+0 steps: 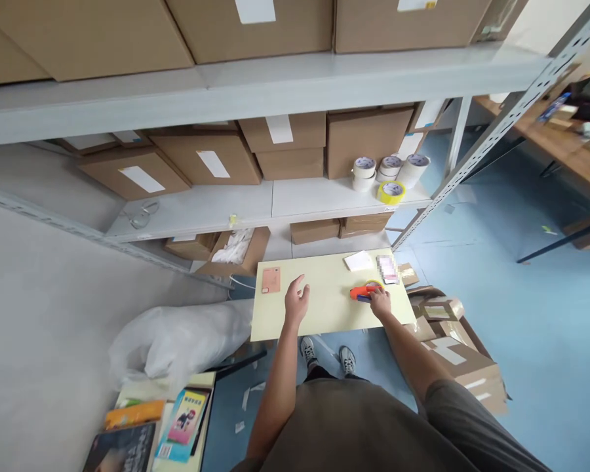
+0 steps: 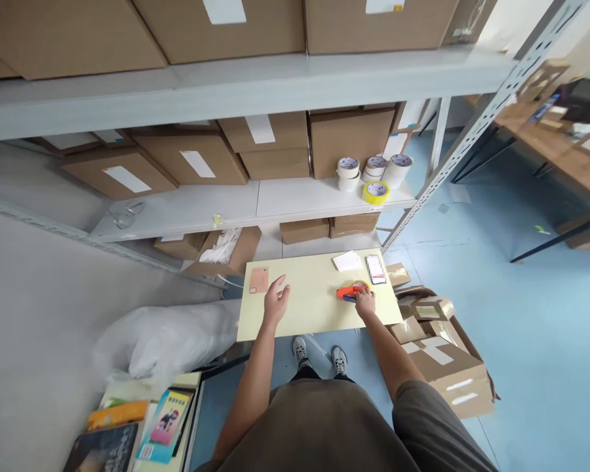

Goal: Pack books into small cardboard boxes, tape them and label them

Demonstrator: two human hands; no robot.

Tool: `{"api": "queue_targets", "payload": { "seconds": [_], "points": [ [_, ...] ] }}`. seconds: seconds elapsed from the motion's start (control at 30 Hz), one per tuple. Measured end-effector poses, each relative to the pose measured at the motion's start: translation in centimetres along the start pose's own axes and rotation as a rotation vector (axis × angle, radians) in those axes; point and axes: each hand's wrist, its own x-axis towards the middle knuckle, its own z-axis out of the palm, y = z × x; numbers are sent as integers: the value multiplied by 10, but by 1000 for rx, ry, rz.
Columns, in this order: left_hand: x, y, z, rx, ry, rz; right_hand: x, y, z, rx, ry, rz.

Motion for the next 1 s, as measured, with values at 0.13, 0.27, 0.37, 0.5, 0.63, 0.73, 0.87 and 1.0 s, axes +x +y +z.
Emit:
{"api": "queue_targets", "payload": {
  "seconds": [0.13,0.27,0.37,0.5,0.63,0.73,0.87,1.0],
  "points": [
    [-24,-6,33,3,-6,-92,-8,27,25,37,-63,133],
    [-41,-7,54,6,-8,-151,-14,40,28,65,-92,178],
    [-52,-9,54,15,8,-162,-13,51,29,90,-76,210],
    [-71,-18,37,26,92,-175,-9,64,38,120,-24,228],
    [-101,-28,10,21,230,-211,-6,36,32,275,204,-81],
    [-128,-33,-15,8,336,-232,-13,-25,14,438,291,-359],
    [-172,-40,-56,-3,446,-232,-41,-131,-12,583,296,-599],
    [-229,-55,-107,-38,566,-226,-85,-228,-21,644,253,-807]
  ]
}}
